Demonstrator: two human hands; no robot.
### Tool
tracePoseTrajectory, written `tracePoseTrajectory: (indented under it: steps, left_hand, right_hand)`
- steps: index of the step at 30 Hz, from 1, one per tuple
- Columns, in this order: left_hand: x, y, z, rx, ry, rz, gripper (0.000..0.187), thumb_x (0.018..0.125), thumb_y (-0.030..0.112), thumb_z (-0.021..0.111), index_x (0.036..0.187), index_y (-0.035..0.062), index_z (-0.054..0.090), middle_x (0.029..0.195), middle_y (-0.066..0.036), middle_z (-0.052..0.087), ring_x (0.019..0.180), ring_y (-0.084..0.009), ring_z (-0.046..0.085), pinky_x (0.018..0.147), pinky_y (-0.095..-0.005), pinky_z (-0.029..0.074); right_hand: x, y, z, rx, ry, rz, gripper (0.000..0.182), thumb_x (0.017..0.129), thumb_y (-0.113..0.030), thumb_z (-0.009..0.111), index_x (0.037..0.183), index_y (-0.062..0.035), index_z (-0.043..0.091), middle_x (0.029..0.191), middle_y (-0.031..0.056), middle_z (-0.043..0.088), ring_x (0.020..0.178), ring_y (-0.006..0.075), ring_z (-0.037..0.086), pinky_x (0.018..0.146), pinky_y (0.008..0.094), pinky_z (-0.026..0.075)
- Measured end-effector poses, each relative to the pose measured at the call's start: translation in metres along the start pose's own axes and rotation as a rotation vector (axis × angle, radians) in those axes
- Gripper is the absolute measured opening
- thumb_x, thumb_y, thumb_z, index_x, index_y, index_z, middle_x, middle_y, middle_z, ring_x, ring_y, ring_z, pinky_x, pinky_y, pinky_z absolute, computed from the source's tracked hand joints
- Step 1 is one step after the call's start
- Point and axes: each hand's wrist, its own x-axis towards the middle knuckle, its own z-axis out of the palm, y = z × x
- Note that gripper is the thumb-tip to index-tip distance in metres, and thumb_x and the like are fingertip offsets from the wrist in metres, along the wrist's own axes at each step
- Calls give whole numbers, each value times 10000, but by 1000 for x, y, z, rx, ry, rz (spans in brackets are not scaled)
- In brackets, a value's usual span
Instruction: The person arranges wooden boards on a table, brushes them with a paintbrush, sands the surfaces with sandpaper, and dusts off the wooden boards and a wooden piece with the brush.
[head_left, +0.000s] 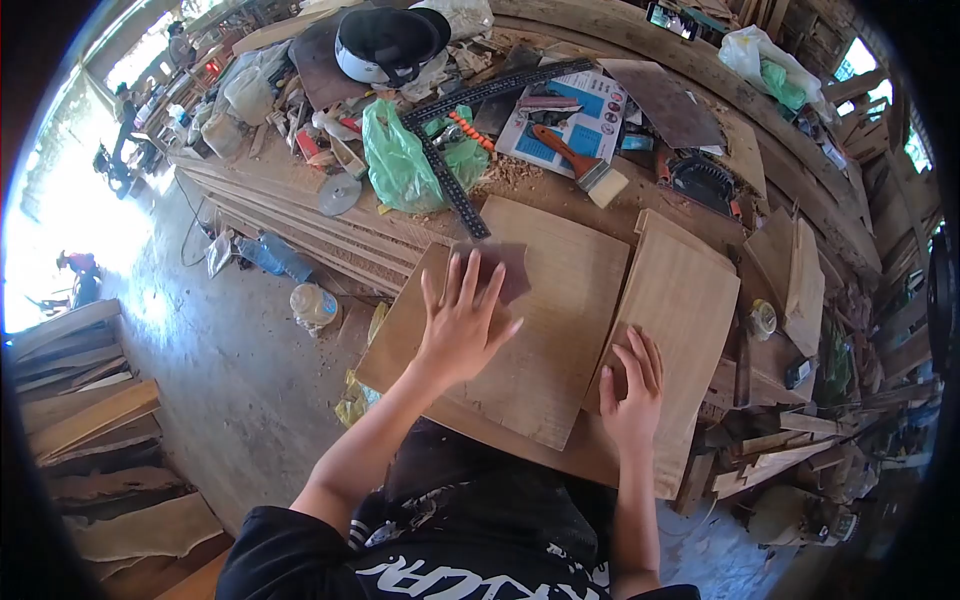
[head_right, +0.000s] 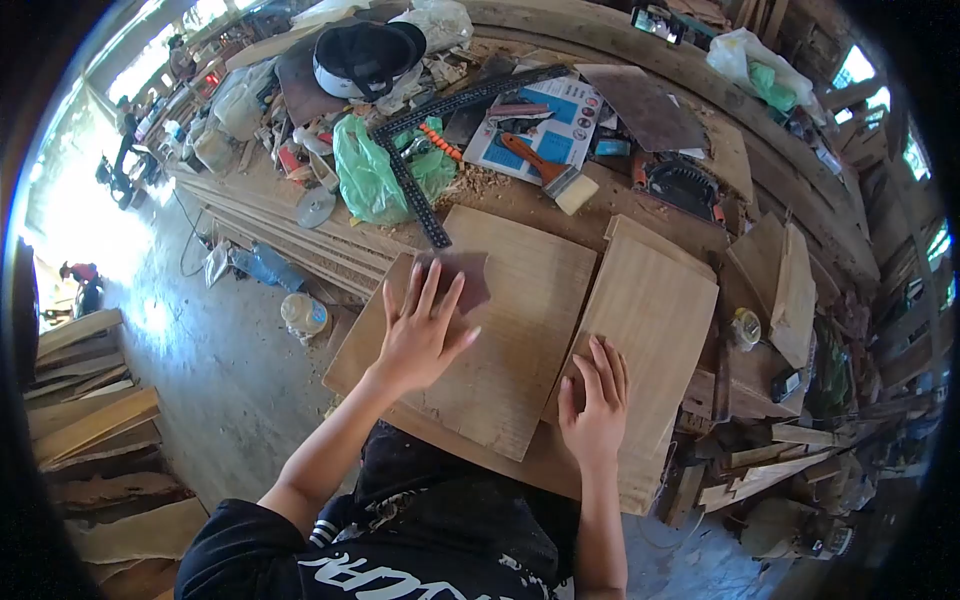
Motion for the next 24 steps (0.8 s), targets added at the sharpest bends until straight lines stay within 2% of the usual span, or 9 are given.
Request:
tracePoseTrajectory:
  steps: [2,8,11,12,15,16,20,22,24]
  left_hand:
    - [-33,1,-9,8,-4,48,811,986,563,574,1622,138,304,1666,-259,219,1541,-479,217,1161,-762,93]
    - [-119,5,-41,1,-185,28,821,957,573,617,1611,159,344,1683,-246,193,1552,-472,198,1165,-754,89]
    - [-141,4,-42,-72,-204,65,781,948,548,640,1584,151,420,1694,-231,187,1560,-491,143,1177,-736,5]
    - [-147,5,-38,-66,-131,72,689,918,512,704,1493,163,555,1673,-178,302,1568,-450,172,1182,-732,-9]
    - [-156,1,-28,-54,-42,130,653,872,486,774,1430,188,612,1628,-103,419,1568,-372,245,1166,-756,1]
    - [-153,1,-29,-95,17,139,630,822,483,824,1360,197,665,1570,-55,508,1537,-308,343,1180,-736,-16]
    - [-149,-15,-22,-55,56,279,663,797,529,826,1354,205,671,1554,-55,522,1483,-278,434,1195,-717,2]
    - [-146,-17,-25,-49,31,288,665,784,548,828,1340,213,680,1527,-52,550,1455,-257,472,1204,-703,13]
    - [-135,-14,-35,-148,-42,234,663,741,554,862,1292,219,708,1447,-48,618,1417,-277,514,1209,-703,20]
  right_hand:
    - [0,-1,-2,0,1,6,304,902,-94,680,1202,-44,663,1455,150,584,1380,405,509,1161,521,399]
    - [2,-2,-2,26,1,21,293,907,-94,675,1195,-41,663,1449,148,588,1368,402,518,1145,520,411]
    - [2,1,-2,26,-8,10,278,919,-103,672,1193,-53,671,1450,151,588,1367,406,516,1139,519,413]
    - [7,0,-2,61,12,21,269,927,-116,680,1191,-60,677,1415,153,604,1349,407,524,1113,511,435]
    - [40,-6,-3,65,28,8,267,927,-121,690,1187,-63,677,1355,150,623,1320,402,538,1071,502,470]
    - [59,-5,-1,48,45,-42,269,924,-127,703,1183,-61,675,1300,150,632,1265,393,567,1027,496,499]
    - [148,12,29,120,52,-158,304,928,-165,709,1214,-78,655,1289,169,638,1194,415,595,1016,511,490]
    - [197,34,54,49,21,-163,379,930,-214,708,1279,-94,623,1307,180,623,1208,428,581,1043,525,461]
    - [236,53,76,-181,92,-127,526,892,-307,749,1352,-107,587,1333,188,603,1234,419,567,1065,546,433]
